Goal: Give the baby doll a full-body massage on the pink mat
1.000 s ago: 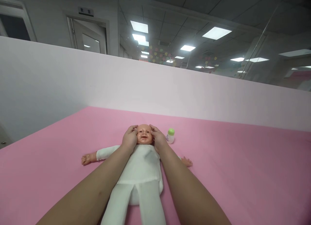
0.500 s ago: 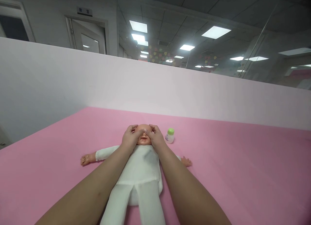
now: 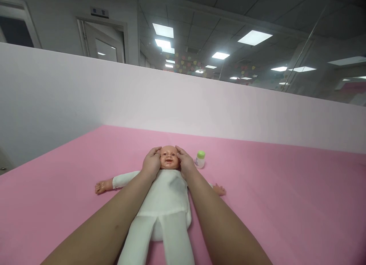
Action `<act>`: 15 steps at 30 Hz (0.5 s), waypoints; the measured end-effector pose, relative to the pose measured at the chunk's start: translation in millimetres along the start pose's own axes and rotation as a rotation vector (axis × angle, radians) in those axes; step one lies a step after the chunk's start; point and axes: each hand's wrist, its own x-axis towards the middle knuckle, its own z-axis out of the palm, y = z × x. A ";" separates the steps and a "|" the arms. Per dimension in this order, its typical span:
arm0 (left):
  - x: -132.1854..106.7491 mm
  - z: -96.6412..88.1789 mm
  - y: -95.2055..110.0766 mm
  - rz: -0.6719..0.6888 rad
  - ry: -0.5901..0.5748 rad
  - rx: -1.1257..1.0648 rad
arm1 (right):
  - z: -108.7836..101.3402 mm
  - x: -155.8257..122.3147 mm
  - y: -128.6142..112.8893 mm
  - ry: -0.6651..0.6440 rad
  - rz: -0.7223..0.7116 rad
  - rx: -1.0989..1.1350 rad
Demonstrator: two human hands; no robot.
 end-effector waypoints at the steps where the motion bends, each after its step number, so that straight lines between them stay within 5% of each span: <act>1: -0.3 -0.1 0.5 -0.008 -0.005 -0.006 | 0.2 -1.2 -0.7 -0.004 0.005 0.006; 15: -15.8 -1.0 19.0 0.036 -0.048 0.127 | 6.8 -15.6 -15.1 -0.017 -0.159 -0.283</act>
